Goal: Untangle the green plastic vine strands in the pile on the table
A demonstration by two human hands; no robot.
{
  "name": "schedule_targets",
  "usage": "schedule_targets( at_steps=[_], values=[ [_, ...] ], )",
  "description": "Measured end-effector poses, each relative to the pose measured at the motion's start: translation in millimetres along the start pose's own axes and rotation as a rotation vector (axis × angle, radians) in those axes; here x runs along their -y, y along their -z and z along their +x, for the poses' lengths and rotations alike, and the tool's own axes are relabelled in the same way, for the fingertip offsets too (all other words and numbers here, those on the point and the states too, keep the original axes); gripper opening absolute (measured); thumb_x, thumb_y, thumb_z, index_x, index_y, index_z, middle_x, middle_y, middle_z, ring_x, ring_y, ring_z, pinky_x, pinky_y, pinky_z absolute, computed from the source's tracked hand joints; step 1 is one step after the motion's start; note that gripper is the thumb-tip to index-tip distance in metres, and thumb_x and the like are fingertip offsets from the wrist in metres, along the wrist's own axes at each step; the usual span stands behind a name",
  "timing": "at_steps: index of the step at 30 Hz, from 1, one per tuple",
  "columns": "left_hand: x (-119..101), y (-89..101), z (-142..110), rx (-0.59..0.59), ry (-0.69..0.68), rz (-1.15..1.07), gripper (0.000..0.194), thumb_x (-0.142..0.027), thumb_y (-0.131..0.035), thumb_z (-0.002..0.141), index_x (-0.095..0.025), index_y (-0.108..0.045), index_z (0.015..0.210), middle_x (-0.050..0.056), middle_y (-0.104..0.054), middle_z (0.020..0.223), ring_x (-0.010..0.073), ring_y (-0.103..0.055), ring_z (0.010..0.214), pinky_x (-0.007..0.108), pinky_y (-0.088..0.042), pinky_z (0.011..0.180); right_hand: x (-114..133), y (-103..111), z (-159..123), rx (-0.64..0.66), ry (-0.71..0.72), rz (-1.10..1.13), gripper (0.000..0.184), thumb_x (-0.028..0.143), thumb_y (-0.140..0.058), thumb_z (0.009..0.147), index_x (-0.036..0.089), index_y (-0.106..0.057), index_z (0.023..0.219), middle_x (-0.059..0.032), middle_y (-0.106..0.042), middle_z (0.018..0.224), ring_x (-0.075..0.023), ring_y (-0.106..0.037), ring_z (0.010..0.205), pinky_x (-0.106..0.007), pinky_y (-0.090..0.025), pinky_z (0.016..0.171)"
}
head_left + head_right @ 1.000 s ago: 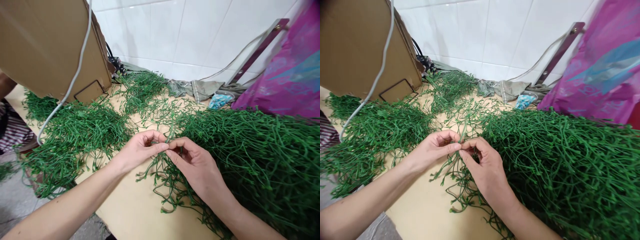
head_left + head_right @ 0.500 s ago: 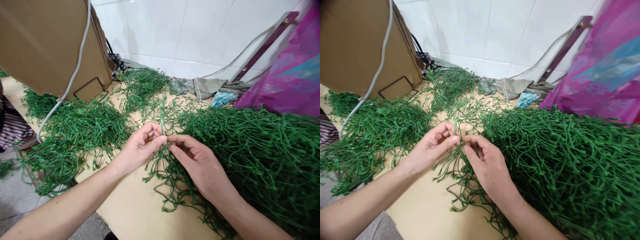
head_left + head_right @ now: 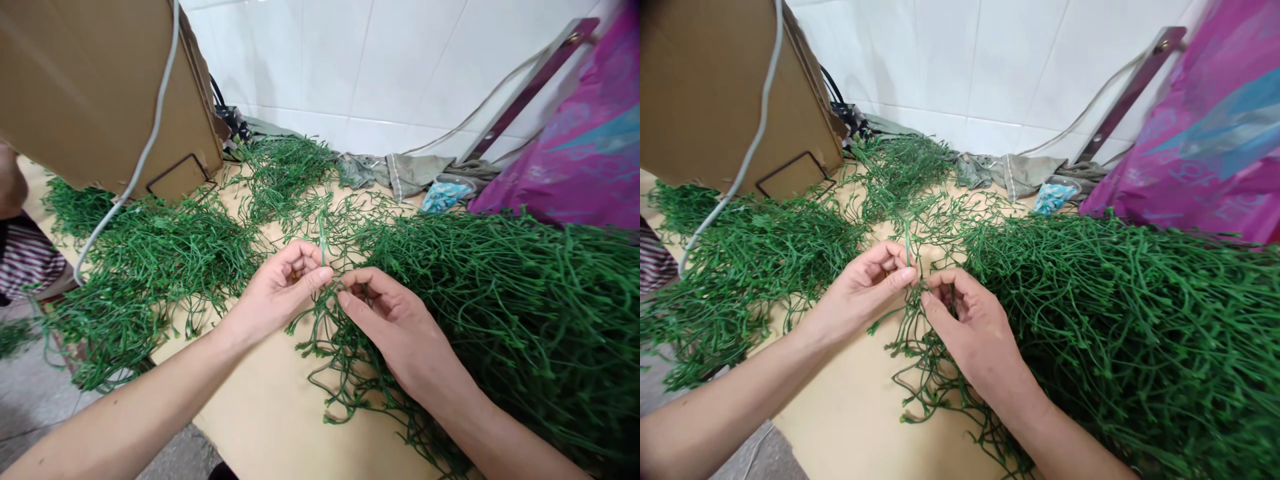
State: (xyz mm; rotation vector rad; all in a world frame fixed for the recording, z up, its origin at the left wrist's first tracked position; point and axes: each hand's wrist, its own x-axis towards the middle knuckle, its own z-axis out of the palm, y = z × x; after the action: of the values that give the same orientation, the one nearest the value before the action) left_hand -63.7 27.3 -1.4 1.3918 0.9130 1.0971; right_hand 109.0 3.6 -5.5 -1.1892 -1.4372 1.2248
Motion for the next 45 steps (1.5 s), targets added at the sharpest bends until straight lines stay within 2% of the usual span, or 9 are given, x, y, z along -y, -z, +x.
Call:
schedule_targets(
  at_steps=[9, 13, 16, 21, 26, 31, 35, 40, 45],
  values=[
    [1, 0.3, 0, 0.027, -0.012, -0.010, 0.020, -0.032, -0.066, 0.093, -0.017, -0.054, 0.087, -0.005, -0.046, 0.072, 0.0098, -0.039, 0.067, 0.023, -0.034, 0.064, -2, 0, 1, -0.008, -0.054, 0.049, 0.015, 0.032, -0.066, 0.082, 0.022, -0.058, 0.076, 0.0044, -0.049, 0.069, -0.0122, -0.044, 0.063, -0.026, -0.037, 0.059],
    [3, 0.4, 1, 0.038, -0.011, -0.031, 0.019, -0.030, -0.067, 0.092, -0.017, -0.055, 0.087, -0.005, -0.048, 0.073, 0.0096, -0.041, 0.067, 0.023, -0.034, 0.065, -2, -1, 0, 0.007, -0.045, 0.078, 0.013, 0.032, -0.069, 0.081, 0.021, -0.064, 0.086, 0.0021, -0.056, 0.076, -0.0141, -0.049, 0.070, -0.027, -0.040, 0.065],
    [3, 0.2, 1, 0.056, -0.018, -0.044, 0.018, -0.028, -0.070, 0.090, -0.017, -0.056, 0.087, -0.004, -0.050, 0.075, 0.0092, -0.043, 0.067, 0.023, -0.035, 0.064, -3, -1, 0, 0.022, -0.055, 0.080, 0.012, 0.032, -0.069, 0.081, 0.021, -0.063, 0.080, 0.0032, -0.053, 0.071, -0.0137, -0.045, 0.067, -0.027, -0.037, 0.063],
    [5, -0.6, 0, 0.095, -0.002, -0.095, 0.020, -0.030, -0.067, 0.093, -0.016, -0.057, 0.084, -0.004, -0.053, 0.072, 0.0090, -0.046, 0.067, 0.023, -0.037, 0.067, -5, 1, 0, 0.051, -0.138, 0.290, 0.014, 0.029, -0.063, 0.084, 0.023, -0.057, 0.073, 0.0028, -0.053, 0.075, -0.0144, -0.046, 0.073, -0.026, -0.039, 0.068],
    [8, -1.5, 1, 0.135, 0.037, -0.153, 0.023, -0.034, -0.067, 0.093, -0.017, -0.055, 0.083, -0.003, -0.057, 0.072, 0.0097, -0.050, 0.067, 0.024, -0.038, 0.068, -8, 2, -1, 0.055, -0.122, 0.388, 0.011, 0.020, -0.060, 0.077, 0.023, -0.053, 0.070, 0.0020, -0.054, 0.077, -0.0156, -0.047, 0.077, -0.026, -0.040, 0.071],
    [7, 0.2, 0, 0.082, 0.030, -0.087, 0.023, -0.034, -0.069, 0.092, -0.017, -0.055, 0.085, -0.003, -0.055, 0.074, 0.0107, -0.047, 0.069, 0.025, -0.038, 0.069, -9, 1, -1, 0.031, -0.023, 0.309, 0.014, 0.010, -0.055, 0.073, 0.023, -0.052, 0.073, 0.0036, -0.051, 0.077, -0.0138, -0.046, 0.076, -0.025, -0.040, 0.071],
    [6, 0.5, -1, 0.045, 0.001, -0.048, 0.021, -0.032, -0.069, 0.091, -0.018, -0.055, 0.085, -0.003, -0.053, 0.075, 0.0104, -0.046, 0.069, 0.024, -0.037, 0.068, -2, -1, -1, -0.002, 0.009, 0.151, 0.006, 0.021, -0.060, 0.078, 0.023, -0.060, 0.083, 0.0018, -0.056, 0.080, -0.0153, -0.052, 0.078, -0.026, -0.044, 0.071],
    [6, 0.0, -2, 0.054, -0.038, -0.010, 0.017, -0.029, -0.066, 0.093, -0.018, -0.055, 0.086, -0.003, -0.053, 0.077, 0.0102, -0.046, 0.070, 0.024, -0.037, 0.068, 12, 2, -3, -0.027, 0.050, -0.151, 0.012, 0.029, -0.062, 0.083, 0.022, -0.058, 0.075, 0.0039, -0.049, 0.066, -0.0128, -0.044, 0.061, -0.026, -0.037, 0.056],
    [7, 2.3, 0, 0.013, -0.053, -0.048, 0.015, -0.029, -0.061, 0.097, -0.020, -0.052, 0.089, -0.002, -0.057, 0.079, 0.0115, -0.049, 0.073, 0.025, -0.039, 0.072, 25, 11, -3, 0.008, -0.022, -0.270, 0.015, 0.025, -0.048, 0.081, 0.023, -0.053, 0.067, 0.0029, -0.046, 0.064, -0.0131, -0.040, 0.057, -0.026, -0.031, 0.048]
  ],
)
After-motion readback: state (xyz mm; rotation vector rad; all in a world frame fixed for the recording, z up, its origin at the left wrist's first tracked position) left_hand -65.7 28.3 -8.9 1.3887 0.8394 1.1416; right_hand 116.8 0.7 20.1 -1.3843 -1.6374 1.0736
